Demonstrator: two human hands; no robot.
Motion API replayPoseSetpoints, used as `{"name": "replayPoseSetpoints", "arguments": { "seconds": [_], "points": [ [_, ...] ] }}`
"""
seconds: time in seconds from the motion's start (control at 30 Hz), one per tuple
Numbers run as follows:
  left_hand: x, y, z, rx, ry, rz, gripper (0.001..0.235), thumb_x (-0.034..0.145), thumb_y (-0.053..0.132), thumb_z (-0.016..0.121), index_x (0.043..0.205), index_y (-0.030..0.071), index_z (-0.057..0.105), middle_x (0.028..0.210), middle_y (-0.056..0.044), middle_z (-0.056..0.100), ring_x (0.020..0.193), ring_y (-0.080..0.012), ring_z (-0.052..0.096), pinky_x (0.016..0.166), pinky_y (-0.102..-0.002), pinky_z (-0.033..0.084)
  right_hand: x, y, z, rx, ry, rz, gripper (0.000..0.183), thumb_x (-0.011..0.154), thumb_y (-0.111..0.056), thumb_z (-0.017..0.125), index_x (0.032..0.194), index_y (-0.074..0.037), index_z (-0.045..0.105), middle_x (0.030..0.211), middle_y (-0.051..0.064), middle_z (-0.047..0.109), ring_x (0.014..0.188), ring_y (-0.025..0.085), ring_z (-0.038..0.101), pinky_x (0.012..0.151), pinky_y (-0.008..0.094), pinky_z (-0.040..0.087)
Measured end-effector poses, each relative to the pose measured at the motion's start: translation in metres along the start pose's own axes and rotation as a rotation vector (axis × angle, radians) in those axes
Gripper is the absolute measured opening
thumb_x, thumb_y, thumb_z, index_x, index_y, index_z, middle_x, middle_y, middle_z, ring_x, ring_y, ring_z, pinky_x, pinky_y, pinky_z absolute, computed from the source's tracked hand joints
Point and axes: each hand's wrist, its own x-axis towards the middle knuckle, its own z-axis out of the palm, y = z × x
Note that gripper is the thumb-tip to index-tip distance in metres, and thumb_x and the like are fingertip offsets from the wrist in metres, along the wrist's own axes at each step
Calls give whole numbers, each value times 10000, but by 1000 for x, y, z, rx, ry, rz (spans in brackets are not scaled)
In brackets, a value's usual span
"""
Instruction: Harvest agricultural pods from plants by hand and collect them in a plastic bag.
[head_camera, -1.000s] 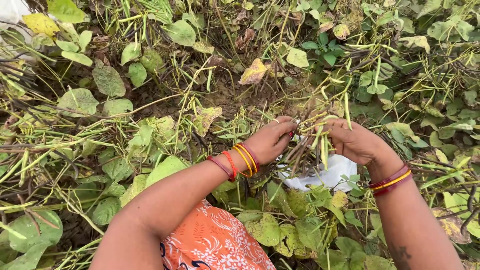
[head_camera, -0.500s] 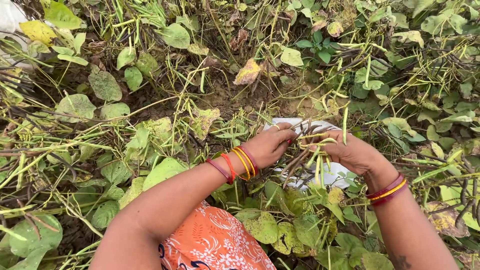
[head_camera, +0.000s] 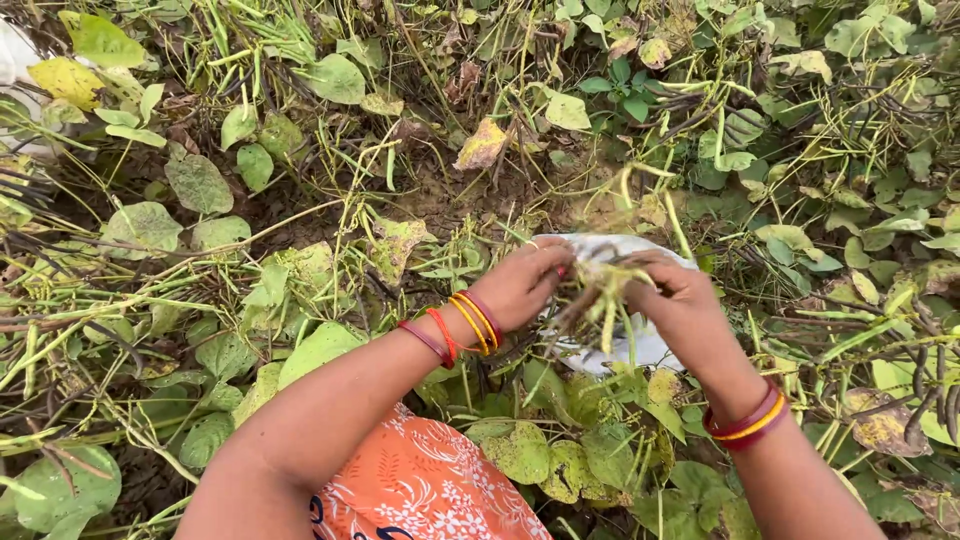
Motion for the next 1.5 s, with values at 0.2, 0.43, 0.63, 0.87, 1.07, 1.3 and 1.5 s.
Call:
{"name": "replayPoseSetpoints", "arguments": {
  "seconds": [0.2, 0.43, 0.63, 0.87, 1.07, 1.3, 1.5],
  "points": [
    [4, -5, -21, -47, 68, -51, 124, 950, 19, 522, 1044, -14, 596, 1011, -177, 606, 996, -349, 611, 924, -406, 490, -9, -37, -26, 2, 349, -212, 190, 1002, -145, 694, 1103, 14, 715, 993, 19, 705, 825, 84, 627, 748, 227, 514],
    [7, -19, -17, -20, 104, -94, 70, 960, 43, 550, 979, -20, 528, 949, -169, 557, 936, -335, 575, 889, -383, 485, 40, 50, -47, -338, 441, 52, 266, 1037, -236, 729, 1112, 18, 747, 852, 116, 641, 718, 126, 554, 646, 274, 449],
    [7, -25, -18, -32, 168, -106, 90, 982, 58, 555, 1034, -11, 578, 985, -178, 598, 969, -348, 590, 901, -384, 485, 50, 45, -38, -424, 321, -17, 280, 968, -212, 705, 1176, -27, 735, 971, 38, 753, 843, 84, 654, 756, 255, 519],
    [13, -12, -10, -23, 141, -100, 156, 956, 23, 542, 1072, 25, 646, 1049, -165, 647, 1054, -347, 640, 956, -403, 503, 17, -50, -25, -61, 174, -69, 226, 990, -180, 669, 1151, -36, 736, 1015, 18, 740, 905, 86, 679, 753, 256, 545],
    [11, 3, -2, -31, 130, -97, 192, 943, -6, 524, 1087, 29, 646, 1055, -151, 643, 1001, -342, 659, 907, -404, 530, 15, -133, -13, -370, 256, -287, 218, 1054, -171, 689, 1229, -51, 735, 1084, 42, 724, 913, 103, 628, 810, 247, 512],
    [7, -1, 17, 0, 109, -28, 219, 953, 5, 534, 1138, 42, 644, 1114, -152, 631, 1021, -352, 653, 901, -417, 538, 49, -129, 8, -865, -63, -213, 347, 878, -385, 737, 1050, -86, 780, 1058, 101, 739, 927, 218, 682, 763, 366, 536],
    [9, -3, 12, -17, 142, -30, 220, 938, -4, 534, 1132, 32, 633, 1113, -160, 633, 1023, -357, 651, 899, -414, 537, 41, -119, 13, -863, 104, -262, 305, 972, -332, 722, 946, -28, 739, 931, 96, 717, 824, 223, 646, 743, 358, 510]
  ]
}}
